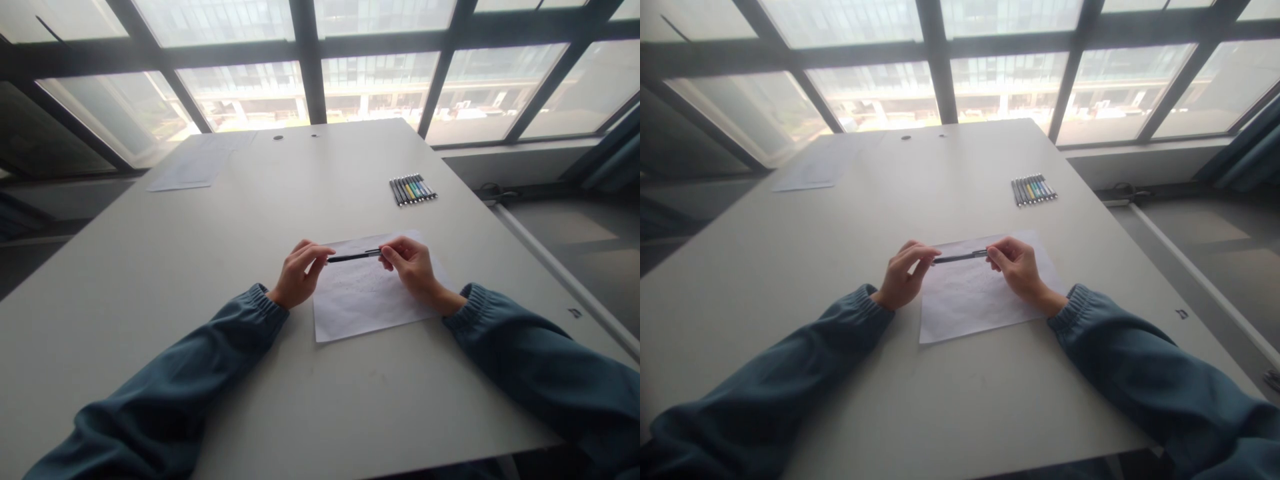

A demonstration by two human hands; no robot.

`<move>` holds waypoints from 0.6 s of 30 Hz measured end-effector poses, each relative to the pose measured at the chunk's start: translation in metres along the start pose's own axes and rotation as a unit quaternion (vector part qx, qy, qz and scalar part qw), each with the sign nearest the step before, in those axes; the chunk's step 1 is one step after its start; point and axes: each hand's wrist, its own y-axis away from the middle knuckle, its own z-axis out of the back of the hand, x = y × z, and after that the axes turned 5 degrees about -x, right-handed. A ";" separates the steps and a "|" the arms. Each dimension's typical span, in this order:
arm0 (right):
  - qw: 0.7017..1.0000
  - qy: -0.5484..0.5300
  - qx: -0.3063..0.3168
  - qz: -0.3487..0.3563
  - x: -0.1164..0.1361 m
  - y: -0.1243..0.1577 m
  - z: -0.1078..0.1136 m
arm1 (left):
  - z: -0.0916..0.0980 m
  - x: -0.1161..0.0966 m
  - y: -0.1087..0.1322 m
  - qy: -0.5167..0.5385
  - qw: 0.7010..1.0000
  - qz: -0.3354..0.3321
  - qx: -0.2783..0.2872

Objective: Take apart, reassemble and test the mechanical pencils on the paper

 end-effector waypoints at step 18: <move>1.000 0.003 0.008 0.000 0.000 0.001 0.001 | -0.004 -0.006 0.006 0.037 0.991 0.129 0.018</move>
